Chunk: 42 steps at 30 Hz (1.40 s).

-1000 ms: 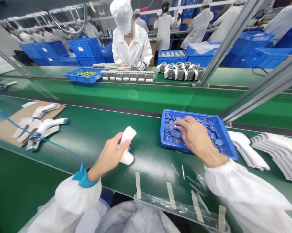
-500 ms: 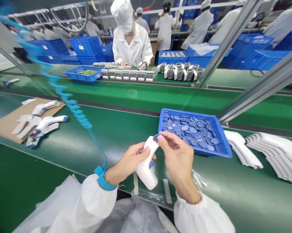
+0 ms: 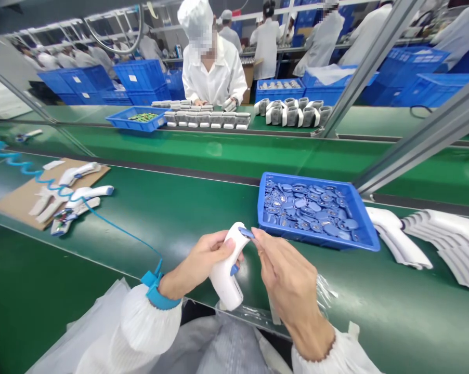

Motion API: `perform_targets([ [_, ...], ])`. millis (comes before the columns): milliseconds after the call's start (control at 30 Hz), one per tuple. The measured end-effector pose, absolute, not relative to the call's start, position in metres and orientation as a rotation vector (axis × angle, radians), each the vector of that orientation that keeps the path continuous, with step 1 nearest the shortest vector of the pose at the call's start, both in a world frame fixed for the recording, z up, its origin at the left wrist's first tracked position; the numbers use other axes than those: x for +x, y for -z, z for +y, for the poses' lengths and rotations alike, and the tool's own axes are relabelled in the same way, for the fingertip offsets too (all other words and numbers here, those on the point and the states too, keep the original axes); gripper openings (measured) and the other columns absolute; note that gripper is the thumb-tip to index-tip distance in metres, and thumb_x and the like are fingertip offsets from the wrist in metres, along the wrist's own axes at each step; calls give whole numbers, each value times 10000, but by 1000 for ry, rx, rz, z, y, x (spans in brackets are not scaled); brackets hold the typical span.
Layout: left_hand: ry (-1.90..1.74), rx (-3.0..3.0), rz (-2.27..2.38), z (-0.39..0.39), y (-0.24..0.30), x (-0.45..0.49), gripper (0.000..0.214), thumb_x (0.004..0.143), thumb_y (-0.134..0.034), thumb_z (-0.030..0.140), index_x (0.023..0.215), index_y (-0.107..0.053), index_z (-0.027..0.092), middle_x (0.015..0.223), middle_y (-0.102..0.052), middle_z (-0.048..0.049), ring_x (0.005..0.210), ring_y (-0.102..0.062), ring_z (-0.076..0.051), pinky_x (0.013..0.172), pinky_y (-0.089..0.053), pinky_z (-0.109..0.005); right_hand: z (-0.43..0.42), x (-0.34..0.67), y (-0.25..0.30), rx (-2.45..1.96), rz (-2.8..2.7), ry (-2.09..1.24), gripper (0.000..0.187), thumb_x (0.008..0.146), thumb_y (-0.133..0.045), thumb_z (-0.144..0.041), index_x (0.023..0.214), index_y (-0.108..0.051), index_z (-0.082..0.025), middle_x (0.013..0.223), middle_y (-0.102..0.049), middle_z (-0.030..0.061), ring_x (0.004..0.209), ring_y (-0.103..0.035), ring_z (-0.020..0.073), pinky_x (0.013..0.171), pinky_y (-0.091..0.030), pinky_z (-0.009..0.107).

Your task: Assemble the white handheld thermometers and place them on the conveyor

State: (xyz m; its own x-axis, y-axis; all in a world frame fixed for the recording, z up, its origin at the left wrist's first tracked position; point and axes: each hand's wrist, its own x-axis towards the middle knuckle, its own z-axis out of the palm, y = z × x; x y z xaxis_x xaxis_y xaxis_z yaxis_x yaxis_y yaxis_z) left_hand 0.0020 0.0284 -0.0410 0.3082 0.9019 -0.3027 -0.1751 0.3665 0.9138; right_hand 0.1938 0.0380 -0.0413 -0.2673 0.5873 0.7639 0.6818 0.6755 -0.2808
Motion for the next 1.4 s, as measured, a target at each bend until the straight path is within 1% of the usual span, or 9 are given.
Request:
perform_targets([
  [467,-866,1184,1158,29,42,-4,468,955,-635,564,1144,-658,136,942,-684,-86,786,-624,-158,664,-480,-257,36,196,47,-897,-2132,364,405,892,-690,13,1281,-637,-90,1072,-786,126,875,-758,227,865,-614,359],
  [600,-747,1134,1080,30,43,-8,492,962,-572,615,1007,-623,128,870,-674,-78,666,-594,-147,600,-473,-270,39,199,50,-845,-2190,299,429,909,-610,62,1310,-633,-87,1166,-765,141,980,-758,244,916,-614,364],
  [767,-811,1437,1246,28,41,-12,354,1010,-551,487,1149,-660,180,953,-708,-50,834,-644,-188,749,-479,-315,39,194,40,-1022,-2122,-244,287,1033,-557,-176,1290,-685,-161,1162,-777,64,977,-771,195,817,-640,268],
  [867,-808,1762,1328,28,40,-11,291,1030,-538,403,1233,-672,244,1100,-737,-28,970,-663,-211,880,-458,-354,37,183,37,-1196,-1993,-659,360,1042,-557,-376,1312,-681,-172,1174,-775,56,954,-773,193,750,-636,257],
  [1033,-670,2207,1453,31,44,-11,176,978,-538,272,1035,-683,190,974,-750,-59,878,-669,-235,859,-445,-407,32,169,56,-1365,-1732,-839,386,1006,-526,-513,1079,-724,-190,987,-781,55,800,-732,190,706,-587,288],
  [1167,-965,2057,1594,29,53,-17,224,998,-558,400,1018,-674,209,1022,-729,-60,953,-639,-216,879,-462,-364,27,174,65,-1424,-1594,-1073,393,987,-549,-563,1133,-671,-219,1018,-761,46,841,-720,185,695,-549,274],
  [1233,-1111,1793,1787,30,62,-16,346,1001,-541,462,793,-629,200,816,-679,-35,777,-594,-176,727,-435,-313,25,174,64,-1411,-1685,-1186,373,989,-545,-556,1143,-660,-237,973,-749,28,791,-694,180,656,-519,277],
  [1300,-1107,1665,1935,35,72,-12,510,992,-531,483,577,-468,193,575,-517,1,570,-437,-134,600,-323,-313,21,168,62,-1373,-1864,-1221,353,992,-527,-537,1115,-682,-244,921,-735,23,730,-655,182,635,-489,296],
  [1400,-1034,1708,1986,46,79,-13,564,974,-521,423,494,-345,186,480,-396,10,500,-302,-114,577,-229,-338,14,152,62,-1372,-1947,-1049,395,972,-495,-533,1055,-723,-221,964,-743,64,770,-655,215,723,-497,350],
])
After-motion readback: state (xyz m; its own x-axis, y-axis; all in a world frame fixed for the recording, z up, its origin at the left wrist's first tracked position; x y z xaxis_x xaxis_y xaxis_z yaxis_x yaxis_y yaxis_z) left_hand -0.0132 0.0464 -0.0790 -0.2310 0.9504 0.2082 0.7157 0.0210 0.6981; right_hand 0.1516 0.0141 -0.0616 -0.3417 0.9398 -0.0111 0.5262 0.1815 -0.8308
